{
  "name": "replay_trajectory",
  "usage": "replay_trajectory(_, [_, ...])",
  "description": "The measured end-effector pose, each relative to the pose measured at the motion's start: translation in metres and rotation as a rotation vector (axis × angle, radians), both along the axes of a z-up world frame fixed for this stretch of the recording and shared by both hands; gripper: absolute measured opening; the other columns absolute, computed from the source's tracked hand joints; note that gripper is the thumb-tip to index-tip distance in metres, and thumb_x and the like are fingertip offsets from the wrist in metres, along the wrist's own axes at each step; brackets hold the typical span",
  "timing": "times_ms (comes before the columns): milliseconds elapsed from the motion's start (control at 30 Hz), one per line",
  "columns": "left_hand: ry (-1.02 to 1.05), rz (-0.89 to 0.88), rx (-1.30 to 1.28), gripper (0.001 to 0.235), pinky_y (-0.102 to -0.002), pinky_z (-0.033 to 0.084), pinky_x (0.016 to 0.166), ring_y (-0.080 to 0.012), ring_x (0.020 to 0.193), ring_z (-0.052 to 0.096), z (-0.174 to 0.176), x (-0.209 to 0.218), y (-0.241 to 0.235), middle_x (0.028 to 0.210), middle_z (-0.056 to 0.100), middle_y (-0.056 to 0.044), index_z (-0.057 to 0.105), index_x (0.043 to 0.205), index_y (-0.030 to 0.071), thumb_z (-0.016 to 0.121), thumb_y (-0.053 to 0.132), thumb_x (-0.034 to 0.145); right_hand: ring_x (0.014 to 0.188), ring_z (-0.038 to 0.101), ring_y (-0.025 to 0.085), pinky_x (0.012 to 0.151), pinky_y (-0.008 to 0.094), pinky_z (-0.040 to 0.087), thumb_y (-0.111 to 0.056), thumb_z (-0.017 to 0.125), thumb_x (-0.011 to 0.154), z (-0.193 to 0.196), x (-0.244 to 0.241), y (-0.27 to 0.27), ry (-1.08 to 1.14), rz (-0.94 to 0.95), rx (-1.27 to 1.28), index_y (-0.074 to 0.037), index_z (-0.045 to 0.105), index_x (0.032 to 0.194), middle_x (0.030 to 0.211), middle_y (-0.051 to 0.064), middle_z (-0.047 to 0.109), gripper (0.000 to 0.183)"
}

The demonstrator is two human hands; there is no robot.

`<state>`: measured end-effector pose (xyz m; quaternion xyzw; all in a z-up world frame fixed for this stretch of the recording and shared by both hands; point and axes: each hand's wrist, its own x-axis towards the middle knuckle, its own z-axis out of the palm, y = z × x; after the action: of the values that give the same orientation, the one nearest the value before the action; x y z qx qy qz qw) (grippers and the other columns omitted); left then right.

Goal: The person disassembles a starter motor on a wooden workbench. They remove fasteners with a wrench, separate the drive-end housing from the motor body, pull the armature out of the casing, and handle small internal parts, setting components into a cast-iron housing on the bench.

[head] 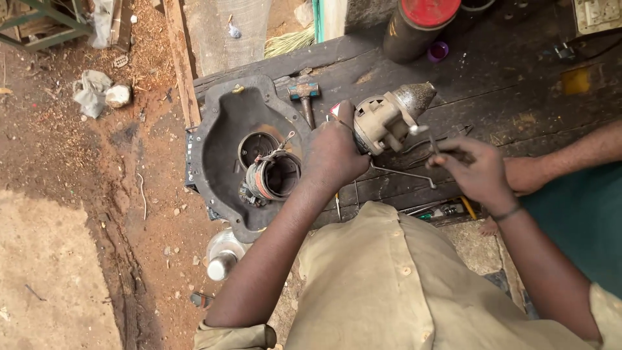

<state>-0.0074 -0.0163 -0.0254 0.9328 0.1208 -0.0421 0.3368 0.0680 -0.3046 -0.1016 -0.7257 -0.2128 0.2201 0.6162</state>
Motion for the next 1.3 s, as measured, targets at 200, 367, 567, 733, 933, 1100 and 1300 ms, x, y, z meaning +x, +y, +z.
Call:
replay_trajectory(200, [0.106,-0.012,0.034,0.064,-0.054,0.055,0.083,-0.0438,0.094,0.07,0.015,-0.002,-0.006,0.09,0.071,-0.022,0.043,0.12,0.006,0.082,0.018,0.07,0.07,0.07,0.01,0.059,0.023,0.058,-0.001,0.072,0.092,0.061,-0.035,0.0,-0.093,0.007,-0.259,0.002,0.074,0.116,0.091,0.006,0.075,0.025])
replay_trajectory(367, [0.138,-0.011,0.086,0.063,-0.054,0.055,0.08,-0.0398,0.092,0.072,0.026,-0.002,-0.008,0.087,0.073,-0.02,0.044,0.118,0.008,0.082,0.021,0.07,0.06,0.061,0.007,0.074,0.025,0.051,-0.01,0.071,0.094,0.105,-0.04,0.0,-0.424,0.171,-0.443,-0.003,0.073,0.128,0.075,0.0,0.068,0.035])
replay_trajectory(567, [0.139,0.024,0.069,0.062,-0.054,0.056,0.078,-0.0415,0.091,0.072,0.031,-0.004,-0.011,0.088,0.073,-0.02,0.044,0.118,0.01,0.083,0.024,0.071,0.056,0.058,0.009,0.045,0.026,0.055,-0.011,0.07,0.098,0.131,-0.052,0.009,-0.003,0.101,-0.646,-0.012,0.073,0.138,0.077,0.002,0.065,0.04])
replay_trajectory(733, [0.134,0.018,0.071,0.061,-0.054,0.056,0.077,-0.0411,0.089,0.073,0.03,-0.003,-0.012,0.088,0.073,-0.02,0.043,0.117,0.009,0.082,0.022,0.071,0.056,0.053,0.007,0.05,0.025,0.047,-0.01,0.07,0.091,0.147,-0.05,0.018,-0.032,0.034,-0.652,-0.01,0.072,0.131,0.073,0.002,0.064,0.039])
replay_trajectory(933, [0.068,0.033,0.066,0.058,-0.055,0.057,0.072,-0.0412,0.085,0.074,0.027,-0.008,-0.018,0.084,0.073,-0.02,0.043,0.114,0.008,0.082,0.02,0.073,0.056,0.053,0.009,0.046,0.027,0.047,-0.008,0.071,0.087,0.152,-0.044,0.019,0.015,0.162,-0.516,-0.004,0.073,0.128,0.066,0.004,0.058,0.041])
replay_trajectory(1100, [0.058,0.02,0.078,0.059,-0.055,0.057,0.073,-0.04,0.086,0.074,0.028,-0.008,-0.019,0.086,0.073,-0.02,0.044,0.114,0.007,0.082,0.021,0.072,0.045,0.057,0.016,0.041,0.034,0.044,-0.011,0.075,0.087,0.185,-0.046,0.048,0.432,-0.003,-0.715,-0.009,0.072,0.128,0.058,0.01,0.062,0.041])
replay_trajectory(1300, [-0.009,0.022,0.033,0.065,-0.054,0.057,0.077,-0.0423,0.09,0.072,0.01,-0.005,-0.013,0.087,0.072,-0.022,0.043,0.118,0.006,0.084,0.019,0.069,0.048,0.057,0.012,0.037,0.031,0.045,-0.014,0.072,0.089,0.126,-0.033,0.012,0.467,0.15,-0.516,-0.015,0.073,0.137,0.065,0.011,0.072,0.048])
